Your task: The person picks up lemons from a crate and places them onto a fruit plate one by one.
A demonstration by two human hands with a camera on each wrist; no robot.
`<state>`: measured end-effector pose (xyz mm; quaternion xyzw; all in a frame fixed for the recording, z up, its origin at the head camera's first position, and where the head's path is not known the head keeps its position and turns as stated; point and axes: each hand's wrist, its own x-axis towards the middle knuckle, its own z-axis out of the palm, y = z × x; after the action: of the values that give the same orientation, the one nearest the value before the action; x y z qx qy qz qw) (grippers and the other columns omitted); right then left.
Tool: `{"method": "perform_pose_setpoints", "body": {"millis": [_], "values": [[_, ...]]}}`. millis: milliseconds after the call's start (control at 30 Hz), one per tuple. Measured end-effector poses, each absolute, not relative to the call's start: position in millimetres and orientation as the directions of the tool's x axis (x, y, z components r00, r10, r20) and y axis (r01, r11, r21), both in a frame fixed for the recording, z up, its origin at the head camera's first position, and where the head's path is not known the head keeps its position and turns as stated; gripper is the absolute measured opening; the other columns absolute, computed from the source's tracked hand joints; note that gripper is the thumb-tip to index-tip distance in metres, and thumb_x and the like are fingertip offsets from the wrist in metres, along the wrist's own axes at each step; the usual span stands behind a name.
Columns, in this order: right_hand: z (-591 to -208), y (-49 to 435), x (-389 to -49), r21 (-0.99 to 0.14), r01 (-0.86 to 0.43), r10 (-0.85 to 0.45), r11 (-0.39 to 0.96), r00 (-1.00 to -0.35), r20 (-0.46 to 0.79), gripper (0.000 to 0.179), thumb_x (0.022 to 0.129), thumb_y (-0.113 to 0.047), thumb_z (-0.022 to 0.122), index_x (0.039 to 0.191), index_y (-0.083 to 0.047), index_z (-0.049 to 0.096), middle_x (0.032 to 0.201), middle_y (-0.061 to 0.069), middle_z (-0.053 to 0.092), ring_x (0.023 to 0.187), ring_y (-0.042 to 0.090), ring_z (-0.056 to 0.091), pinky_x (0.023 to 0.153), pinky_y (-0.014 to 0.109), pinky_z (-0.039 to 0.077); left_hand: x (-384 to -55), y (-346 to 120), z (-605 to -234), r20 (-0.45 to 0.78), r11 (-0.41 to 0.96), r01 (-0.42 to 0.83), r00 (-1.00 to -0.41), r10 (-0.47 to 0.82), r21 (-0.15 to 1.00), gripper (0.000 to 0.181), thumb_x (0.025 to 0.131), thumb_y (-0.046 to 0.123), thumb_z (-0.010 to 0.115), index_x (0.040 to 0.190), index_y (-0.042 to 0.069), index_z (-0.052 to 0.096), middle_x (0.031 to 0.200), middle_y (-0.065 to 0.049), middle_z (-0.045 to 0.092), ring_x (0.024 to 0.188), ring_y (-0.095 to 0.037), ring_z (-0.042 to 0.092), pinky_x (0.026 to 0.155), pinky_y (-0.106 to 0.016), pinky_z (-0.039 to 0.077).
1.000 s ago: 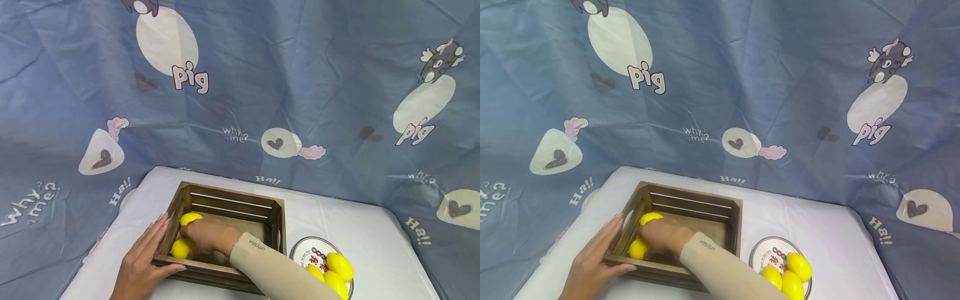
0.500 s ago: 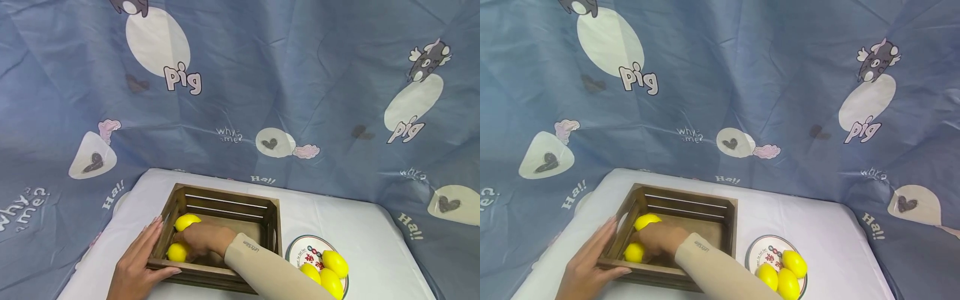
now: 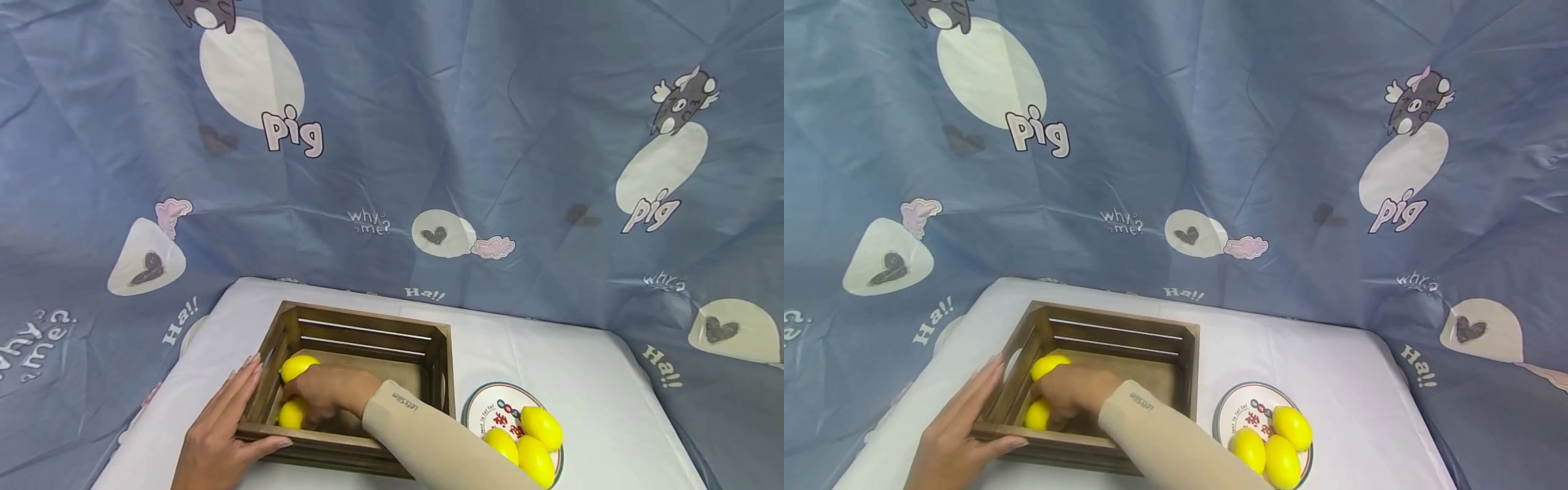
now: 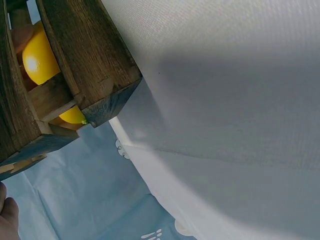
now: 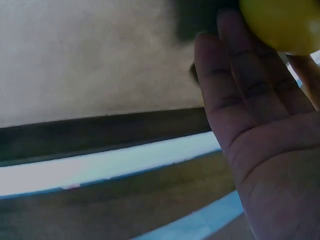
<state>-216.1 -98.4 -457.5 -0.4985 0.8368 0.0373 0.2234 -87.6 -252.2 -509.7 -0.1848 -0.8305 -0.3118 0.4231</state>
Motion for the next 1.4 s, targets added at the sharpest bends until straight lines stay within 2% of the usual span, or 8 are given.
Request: {"method": "perform_pose_setpoints", "body": {"millis": [233, 500, 733, 867, 1067, 1233, 1400], "values": [[-450.3, -97.9, -217.3, -0.201, -0.815, -0.793, 0.544, -0.421, -0.441, 0.050, 0.083, -0.030, 0.091, 0.129, -0.029, 0.072, 0.103, -0.014, 0.069, 0.092, 0.004, 0.059, 0.090, 0.016, 0.051, -86.4, -251.4, -506.6, 0.820, 0.752, 0.560, -0.570, 0.045, 0.348, 0.101, 0.083, 0.073, 0.071, 0.138, -0.011, 0.061, 0.143, -0.027, 0.060, 0.145, -0.019, 0.047, 0.123, -0.024, 0.034], [-434.9, -92.6, -222.5, -0.306, -0.797, -0.833, 0.521, -0.396, -0.388, 0.047, 0.083, -0.029, 0.089, 0.125, -0.022, 0.071, 0.094, -0.012, 0.060, 0.085, 0.005, 0.056, 0.075, 0.015, 0.048, -83.9, -256.2, -504.4, 0.785, 0.798, 0.510, -0.615, 0.078, 0.321, 0.103, 0.084, 0.077, 0.067, 0.144, -0.007, 0.058, 0.149, -0.022, 0.057, 0.146, -0.019, 0.045, 0.124, -0.022, 0.030], [-420.3, -84.0, -227.8, -0.374, -0.792, -0.869, 0.482, -0.377, -0.321, 0.056, 0.083, -0.028, 0.089, 0.133, -0.016, 0.068, 0.103, -0.011, 0.065, 0.087, 0.003, 0.058, 0.076, 0.013, 0.049, -82.9, -256.6, -504.4, 0.779, 0.809, 0.500, -0.621, 0.086, 0.309, 0.103, 0.085, 0.077, 0.066, 0.145, -0.007, 0.058, 0.149, -0.021, 0.057, 0.147, -0.020, 0.045, 0.125, -0.023, 0.029], [-411.9, -79.2, -232.6, -0.429, -0.766, -0.876, 0.478, -0.383, -0.292, 0.053, 0.082, -0.024, 0.089, 0.130, -0.014, 0.068, 0.098, -0.010, 0.064, 0.085, 0.005, 0.058, 0.073, 0.014, 0.050, -81.2, -256.6, -503.3, 0.756, 0.820, 0.479, -0.648, 0.088, 0.314, 0.104, 0.085, 0.078, 0.064, 0.147, -0.006, 0.056, 0.152, -0.020, 0.055, 0.149, -0.016, 0.041, 0.125, -0.023, 0.028], [-390.9, -67.1, -239.2, -0.480, -0.742, -0.884, 0.467, -0.410, -0.227, 0.048, 0.083, -0.022, 0.087, 0.126, -0.013, 0.067, 0.097, -0.010, 0.064, 0.085, 0.005, 0.059, 0.074, 0.015, 0.051, -82.8, -255.6, -503.2, 0.772, 0.814, 0.495, -0.629, 0.093, 0.305, 0.103, 0.086, 0.077, 0.065, 0.146, -0.006, 0.057, 0.150, -0.022, 0.056, 0.148, -0.019, 0.044, 0.125, -0.027, 0.030], [-369.3, -57.8, -239.1, -0.475, -0.764, -0.897, 0.437, -0.409, -0.167, 0.043, 0.085, -0.022, 0.086, 0.123, -0.014, 0.068, 0.100, -0.012, 0.065, 0.087, 0.004, 0.059, 0.076, 0.015, 0.050, -79.1, -255.5, -501.4, 0.725, 0.820, 0.458, -0.685, 0.080, 0.342, 0.105, 0.085, 0.078, 0.064, 0.150, -0.004, 0.054, 0.154, -0.019, 0.053, 0.150, -0.014, 0.038, 0.126, -0.024, 0.027], [-354.3, -51.2, -233.1, -0.414, -0.808, -0.906, 0.419, -0.403, -0.129, 0.045, 0.086, -0.024, 0.085, 0.126, -0.010, 0.068, 0.102, -0.010, 0.066, 0.086, 0.004, 0.059, 0.076, 0.013, 0.049, -77.7, -255.9, -499.8, 0.715, 0.820, 0.452, -0.695, 0.078, 0.350, 0.105, 0.085, 0.077, 0.065, 0.151, -0.004, 0.053, 0.154, -0.020, 0.053, 0.150, -0.014, 0.038, 0.126, -0.025, 0.028]]}}
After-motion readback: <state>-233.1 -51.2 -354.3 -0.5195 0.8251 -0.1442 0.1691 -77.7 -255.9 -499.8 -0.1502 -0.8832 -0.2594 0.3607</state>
